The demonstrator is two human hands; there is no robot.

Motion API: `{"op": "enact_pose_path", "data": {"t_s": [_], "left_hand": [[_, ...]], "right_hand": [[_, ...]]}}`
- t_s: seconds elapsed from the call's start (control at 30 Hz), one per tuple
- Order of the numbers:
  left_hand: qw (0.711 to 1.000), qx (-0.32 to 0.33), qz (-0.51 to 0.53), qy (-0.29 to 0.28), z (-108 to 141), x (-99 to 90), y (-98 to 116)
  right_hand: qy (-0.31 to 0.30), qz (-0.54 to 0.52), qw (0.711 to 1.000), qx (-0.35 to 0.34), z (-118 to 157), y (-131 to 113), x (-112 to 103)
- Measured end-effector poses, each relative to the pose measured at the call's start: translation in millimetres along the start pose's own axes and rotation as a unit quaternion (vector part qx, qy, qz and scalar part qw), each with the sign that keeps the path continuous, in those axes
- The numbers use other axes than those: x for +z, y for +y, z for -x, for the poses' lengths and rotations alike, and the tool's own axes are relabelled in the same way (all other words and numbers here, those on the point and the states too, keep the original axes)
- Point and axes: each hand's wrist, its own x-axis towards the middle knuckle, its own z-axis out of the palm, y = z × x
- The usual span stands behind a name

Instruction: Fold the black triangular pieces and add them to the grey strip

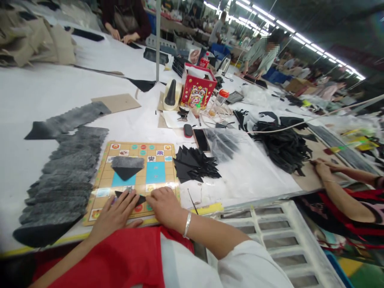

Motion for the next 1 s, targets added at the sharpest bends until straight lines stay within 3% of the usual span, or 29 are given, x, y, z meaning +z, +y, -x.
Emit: {"op": "enact_pose_path", "data": {"t_s": [0.13, 0.27, 0.37, 0.53, 0.77, 0.93, 1.0], "left_hand": [[0.999, -0.029, 0.007, 0.014, -3.8, -4.8, 4.7], [0.997, -0.068, 0.044, 0.007, -14.8, -17.6, 3.1], [0.995, -0.09, 0.051, 0.011, -26.5, -26.8, -8.8], [0.991, -0.131, -0.012, 0.008, -50.8, -25.7, -35.3], [0.99, -0.094, -0.045, -0.098, -74.9, -30.9, -47.2], [0.988, -0.123, -0.043, -0.077, -74.5, -34.6, -51.6], [0.989, -0.128, -0.028, -0.064, -73.2, -34.8, -52.1]], "right_hand": [[-0.016, -0.078, 0.992, 0.095, -21.8, -2.0, -2.3], [-0.049, -0.075, 0.993, 0.081, -34.1, -3.1, -4.1], [-0.049, -0.004, 0.994, 0.096, -31.6, 19.4, -11.5], [-0.007, 0.124, 0.973, 0.195, -27.2, 66.5, -27.1], [0.034, 0.132, 0.982, 0.134, -49.0, 54.5, -14.9], [0.065, 0.174, 0.968, 0.17, -55.3, 79.0, -30.6], [0.093, 0.132, 0.978, 0.135, -61.5, 72.2, -34.8]]}}
